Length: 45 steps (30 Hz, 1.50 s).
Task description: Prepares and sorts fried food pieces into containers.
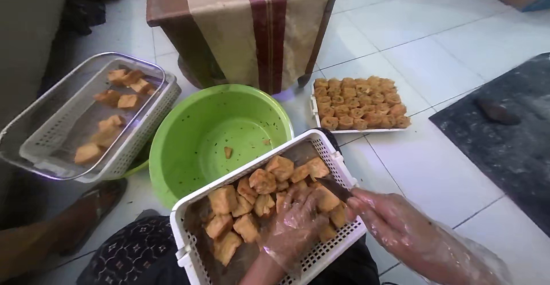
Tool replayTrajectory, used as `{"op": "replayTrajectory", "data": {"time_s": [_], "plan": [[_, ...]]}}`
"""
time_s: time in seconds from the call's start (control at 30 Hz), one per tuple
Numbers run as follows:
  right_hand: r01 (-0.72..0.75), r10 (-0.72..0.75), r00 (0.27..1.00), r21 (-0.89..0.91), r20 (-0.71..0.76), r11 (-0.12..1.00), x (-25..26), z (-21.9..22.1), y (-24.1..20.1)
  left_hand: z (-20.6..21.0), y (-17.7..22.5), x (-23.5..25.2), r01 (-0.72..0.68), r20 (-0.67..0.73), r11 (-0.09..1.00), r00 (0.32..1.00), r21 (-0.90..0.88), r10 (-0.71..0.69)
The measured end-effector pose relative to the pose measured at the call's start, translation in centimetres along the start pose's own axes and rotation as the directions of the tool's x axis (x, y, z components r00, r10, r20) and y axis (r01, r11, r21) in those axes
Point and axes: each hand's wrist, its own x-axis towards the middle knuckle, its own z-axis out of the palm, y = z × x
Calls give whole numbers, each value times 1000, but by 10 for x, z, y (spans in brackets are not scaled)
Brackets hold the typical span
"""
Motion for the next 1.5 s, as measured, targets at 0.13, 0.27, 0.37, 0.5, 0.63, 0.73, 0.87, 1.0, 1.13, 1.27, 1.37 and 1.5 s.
{"op": "replayTrajectory", "data": {"time_s": [0.13, 0.27, 0.37, 0.5, 0.63, 0.73, 0.87, 1.0, 1.13, 1.27, 1.37, 1.5], "plan": [[54, -53, 998, 41, -24, 998, -2, 1, -2, -17, -9, -7, 34, -107, 926, 991, -375, -80], [73, -82, 993, 101, 80, 992, -7, 2, -16, -42, -8, -23, 27, -173, 460, 905, -887, -388], [46, -65, 978, 103, 199, 994, -6, 13, -37, -56, 8, -28, 49, -69, 147, 712, -988, -699], [44, -60, 963, 67, 263, 997, -4, 23, -51, -78, 30, -2, 0, 66, -70, 346, -998, -936], [24, -30, 975, 31, 222, 999, 0, 16, -60, -76, 26, -3, 101, 45, -12, 327, -995, -944], [26, -24, 973, -6, 230, 1000, 1, 17, -60, -69, 24, -14, 256, -71, 187, 406, -948, -911], [10, 9, 944, -56, 329, 998, 4, 17, -65, -68, 27, -25, 321, -139, 349, 529, -880, -837], [28, -4, 933, -63, 360, 998, 12, 26, -66, -66, 29, -18, 309, -150, 377, 566, -873, -810], [14, 10, 916, -57, 401, 998, 17, 27, -58, -65, 25, -17, 283, -133, 365, 602, -887, -787], [105, -96, 936, -8, 339, 994, 4, 4, -28, -81, 4, -32, 506, -116, 595, 693, -624, -711], [84, -69, 985, -89, 155, 993, -4, -13, -7, -84, -19, -39, 546, -177, 831, 812, -105, -556], [6, 2, 998, -122, 64, 992, -3, -17, 3, -69, 10, -16, 390, -276, 918, 892, 68, -358]]}}
